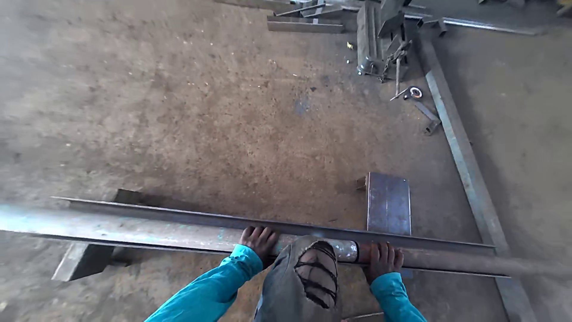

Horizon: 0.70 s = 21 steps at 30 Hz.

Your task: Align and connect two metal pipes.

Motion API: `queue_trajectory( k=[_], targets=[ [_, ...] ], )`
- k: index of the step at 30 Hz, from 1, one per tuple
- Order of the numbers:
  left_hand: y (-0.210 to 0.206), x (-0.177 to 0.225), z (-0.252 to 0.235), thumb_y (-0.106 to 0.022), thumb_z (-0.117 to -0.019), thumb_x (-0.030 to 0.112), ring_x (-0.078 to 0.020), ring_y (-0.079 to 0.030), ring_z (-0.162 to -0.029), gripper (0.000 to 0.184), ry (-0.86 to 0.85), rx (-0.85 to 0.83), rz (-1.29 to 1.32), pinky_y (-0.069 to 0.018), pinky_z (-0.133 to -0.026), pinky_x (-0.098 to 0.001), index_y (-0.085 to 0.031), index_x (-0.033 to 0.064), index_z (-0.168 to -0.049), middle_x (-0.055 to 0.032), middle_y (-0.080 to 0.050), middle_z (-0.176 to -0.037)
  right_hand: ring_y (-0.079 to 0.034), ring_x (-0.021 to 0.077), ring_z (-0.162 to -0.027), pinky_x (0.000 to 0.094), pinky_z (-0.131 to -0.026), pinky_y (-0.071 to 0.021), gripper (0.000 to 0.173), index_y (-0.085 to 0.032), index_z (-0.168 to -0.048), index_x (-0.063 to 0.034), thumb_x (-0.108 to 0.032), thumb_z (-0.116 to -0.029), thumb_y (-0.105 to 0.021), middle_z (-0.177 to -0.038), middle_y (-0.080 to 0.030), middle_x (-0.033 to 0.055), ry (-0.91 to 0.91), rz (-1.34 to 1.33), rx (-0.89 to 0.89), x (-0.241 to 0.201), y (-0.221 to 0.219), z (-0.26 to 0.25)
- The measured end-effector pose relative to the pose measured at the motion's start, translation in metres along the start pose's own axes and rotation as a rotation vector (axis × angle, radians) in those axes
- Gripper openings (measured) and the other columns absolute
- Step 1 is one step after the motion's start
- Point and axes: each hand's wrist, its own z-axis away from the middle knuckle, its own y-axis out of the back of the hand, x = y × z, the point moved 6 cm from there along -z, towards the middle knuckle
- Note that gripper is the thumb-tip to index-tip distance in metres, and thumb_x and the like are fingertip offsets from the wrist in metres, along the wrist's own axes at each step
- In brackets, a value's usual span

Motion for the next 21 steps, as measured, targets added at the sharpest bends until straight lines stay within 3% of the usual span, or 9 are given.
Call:
queue_trajectory(
  k=[3,6,9,10,12,15,19,21],
  targets=[
    [-0.002,-0.002,0.001,-0.088,-0.0676,0.019,-0.0341,-0.072,-0.097,0.047,-0.035,0.07,-0.041,-0.0574,-0.08,-0.0543,-0.074,0.0145,-0.112,-0.0103,-0.075,-0.103,-0.057,0.0549,-0.124,0.0767,-0.102,-0.038,0.078,-0.067,-0.13,-0.0017,-0.031,-0.0614,-0.09,-0.132,-0.061,0.0319,0.044,-0.024,-0.02,0.002,0.011,-0.003],
    [-0.011,-0.003,0.006,-0.085,-0.0651,0.021,-0.0321,-0.072,-0.088,0.042,-0.071,0.234,-0.08,-0.0573,-0.072,-0.0514,-0.075,0.0148,-0.106,-0.009,-0.074,-0.095,-0.062,0.0525,-0.117,0.0749,-0.099,-0.042,0.072,-0.071,-0.123,-0.0031,-0.029,-0.0585,-0.09,-0.125,-0.066,0.029,0.067,-0.038,0.021,0.006,0.017,-0.004],
    [-0.01,0.002,0.004,-0.084,-0.065,0.021,-0.0316,-0.072,-0.087,0.04,-0.055,0.277,-0.085,-0.0571,-0.071,-0.0511,-0.075,0.0162,-0.104,-0.0077,-0.074,-0.094,-0.044,0.0516,-0.139,0.0741,-0.114,-0.0248,0.077,-0.06,-0.14,-0.0039,-0.026,-0.0709,-0.086,-0.146,-0.053,0.0292,-0.074,-0.048,-0.311,0.009,0.002,-0.008],
    [-0.007,0.0,0.003,-0.086,-0.0641,0.02,-0.0321,-0.072,-0.088,0.042,-0.04,0.273,-0.083,-0.0574,-0.071,-0.0518,-0.076,0.0162,-0.105,-0.0078,-0.074,-0.095,-0.042,0.0512,-0.141,0.0743,-0.115,-0.0231,0.079,-0.059,-0.141,-0.0039,-0.027,-0.0709,-0.087,-0.148,-0.051,0.029,-0.081,-0.042,-0.343,0.007,-0.005,-0.011],
    [-0.005,-0.003,0.007,-0.088,-0.0633,0.018,-0.0327,-0.072,-0.09,0.045,-0.028,0.251,-0.064,-0.0577,-0.074,-0.0533,-0.076,0.0162,-0.107,-0.0083,-0.075,-0.096,-0.051,0.0544,-0.131,0.0763,-0.108,-0.0326,0.075,-0.066,-0.13,-0.0003,-0.022,-0.0629,-0.09,-0.138,-0.058,0.0317,-0.03,-0.031,-0.18,0.0,-0.005,-0.006],
    [-0.007,0.003,0.004,-0.088,-0.0651,0.015,-0.032,-0.072,-0.093,0.045,-0.016,0.229,-0.049,-0.0577,-0.076,-0.0529,-0.076,0.0166,-0.109,-0.0078,-0.075,-0.098,-0.056,0.0561,-0.125,0.0759,-0.104,-0.0373,0.069,-0.069,-0.123,0.0036,-0.015,-0.0595,-0.09,-0.133,-0.06,0.0334,-0.002,0.01,-0.017,0.003,0.0,-0.003],
    [-0.003,0.003,0.003,-0.088,-0.0676,0.015,-0.0344,-0.071,-0.101,0.05,0.023,0.099,-0.006,-0.0563,-0.085,-0.0563,-0.075,0.0157,-0.116,-0.0095,-0.075,-0.107,-0.053,0.055,-0.13,0.0745,-0.106,-0.0357,0.071,-0.066,-0.127,0.0063,-0.01,-0.0624,-0.089,-0.137,-0.057,0.0342,-0.069,0.061,-0.078,-0.002,-0.003,-0.003],
    [-0.002,0.003,0.001,-0.09,-0.0631,0.019,-0.0345,-0.071,-0.103,0.057,0.043,0.08,0.011,-0.0554,-0.087,-0.0574,-0.074,0.0162,-0.117,-0.0092,-0.075,-0.109,-0.048,0.0554,-0.135,0.0748,-0.109,-0.0324,0.076,-0.062,-0.132,0.0083,-0.013,-0.0646,-0.089,-0.142,-0.053,0.0353,-0.107,0.061,-0.157,-0.002,-0.003,-0.004]
  ],
)
